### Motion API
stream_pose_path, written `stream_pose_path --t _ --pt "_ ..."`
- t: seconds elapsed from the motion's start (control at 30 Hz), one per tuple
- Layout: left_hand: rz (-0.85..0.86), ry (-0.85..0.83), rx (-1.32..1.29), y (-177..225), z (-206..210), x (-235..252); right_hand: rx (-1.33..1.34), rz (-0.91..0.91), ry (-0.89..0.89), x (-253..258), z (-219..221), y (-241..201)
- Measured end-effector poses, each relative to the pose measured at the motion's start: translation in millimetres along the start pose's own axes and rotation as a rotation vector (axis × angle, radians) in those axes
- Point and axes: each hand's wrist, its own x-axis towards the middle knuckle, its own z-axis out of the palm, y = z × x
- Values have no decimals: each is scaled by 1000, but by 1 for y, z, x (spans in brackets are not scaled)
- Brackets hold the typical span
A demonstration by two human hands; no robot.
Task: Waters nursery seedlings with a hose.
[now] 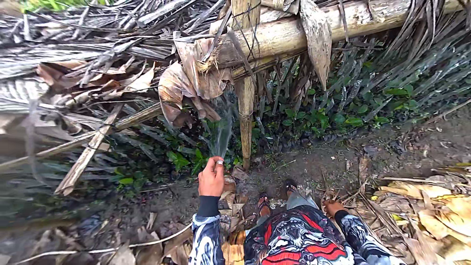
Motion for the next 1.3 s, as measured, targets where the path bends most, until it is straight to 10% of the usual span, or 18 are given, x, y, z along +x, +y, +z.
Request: stream_pose_path --t 1.3 --pt "41 37 11 62 -25 41 134 19 -82 63 -64 -17"
